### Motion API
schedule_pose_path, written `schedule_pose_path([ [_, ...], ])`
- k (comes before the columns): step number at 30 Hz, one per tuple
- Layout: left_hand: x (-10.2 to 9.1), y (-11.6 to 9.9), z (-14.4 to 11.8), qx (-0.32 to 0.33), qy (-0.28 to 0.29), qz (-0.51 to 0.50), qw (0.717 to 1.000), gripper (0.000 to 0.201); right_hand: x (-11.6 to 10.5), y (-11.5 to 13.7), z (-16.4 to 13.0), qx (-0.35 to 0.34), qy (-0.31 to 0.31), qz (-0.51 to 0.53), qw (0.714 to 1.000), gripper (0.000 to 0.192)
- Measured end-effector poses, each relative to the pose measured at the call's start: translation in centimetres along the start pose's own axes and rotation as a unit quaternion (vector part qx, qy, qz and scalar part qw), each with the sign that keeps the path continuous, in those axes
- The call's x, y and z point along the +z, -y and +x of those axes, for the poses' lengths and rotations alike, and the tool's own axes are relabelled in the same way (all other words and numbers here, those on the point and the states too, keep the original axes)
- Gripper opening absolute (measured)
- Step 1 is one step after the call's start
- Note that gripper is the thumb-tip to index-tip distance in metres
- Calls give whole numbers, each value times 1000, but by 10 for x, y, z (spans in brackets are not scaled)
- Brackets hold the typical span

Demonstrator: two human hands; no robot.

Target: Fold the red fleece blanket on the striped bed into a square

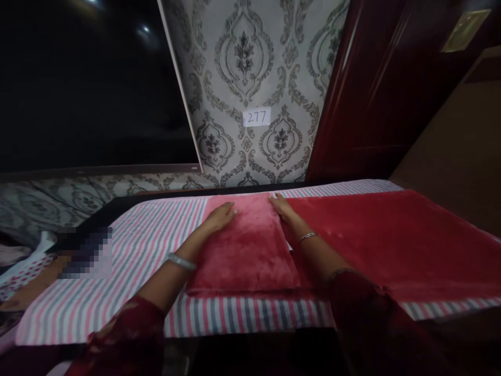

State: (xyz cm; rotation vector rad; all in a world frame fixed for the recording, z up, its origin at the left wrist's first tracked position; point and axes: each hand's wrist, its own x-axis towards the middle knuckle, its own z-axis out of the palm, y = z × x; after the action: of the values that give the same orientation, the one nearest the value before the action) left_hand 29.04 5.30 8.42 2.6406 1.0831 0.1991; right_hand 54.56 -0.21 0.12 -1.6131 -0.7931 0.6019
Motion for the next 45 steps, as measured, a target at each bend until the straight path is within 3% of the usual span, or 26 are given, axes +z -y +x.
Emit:
schedule_pose_path([
  [2, 2, 11, 28, -48, -9, 23, 999, 54, 7, 2, 5, 14, -29, -28, 999, 68],
  [5, 25, 21, 49, -104, -26, 50, 993, 55, 16, -2, 2, 16, -60, -68, 996, 74],
  [9, 60, 29, 51, -128, -60, 83, 986, 61, 22, -14, -10, -14, -84, -101, 991, 70],
  [12, 71, 34, 50, -120, -67, 108, 985, 63, 24, -19, -14, -40, -98, -130, 986, 67],
  [19, 68, 35, 51, -107, -74, 114, 985, 67, 14, -16, -10, -24, -67, -132, 989, 66],
  [24, 69, 34, 51, -105, -83, 116, 984, 66, 8, 19, -6, -27, -52, -171, 983, 70],
  [27, 69, 34, 51, -102, -91, 123, 983, 66, 28, 52, -6, -117, -4, -258, 959, 70],
  [30, 68, 32, 50, -105, -97, 126, 982, 65, 56, 66, -13, -178, 54, -379, 907, 64],
  [33, 66, 31, 50, -111, -89, 124, 982, 64, 70, 50, -25, -147, 64, -477, 864, 60],
  [35, 66, 31, 50, -114, -76, 119, 983, 65, 69, 32, -30, -122, 60, -508, 850, 60],
  [39, 67, 32, 51, -110, -86, 112, 984, 64, 62, 12, -31, -115, 48, -512, 850, 59],
  [45, 67, 33, 48, -115, -95, 106, 983, 59, 62, 15, -28, -118, 51, -518, 846, 56],
])
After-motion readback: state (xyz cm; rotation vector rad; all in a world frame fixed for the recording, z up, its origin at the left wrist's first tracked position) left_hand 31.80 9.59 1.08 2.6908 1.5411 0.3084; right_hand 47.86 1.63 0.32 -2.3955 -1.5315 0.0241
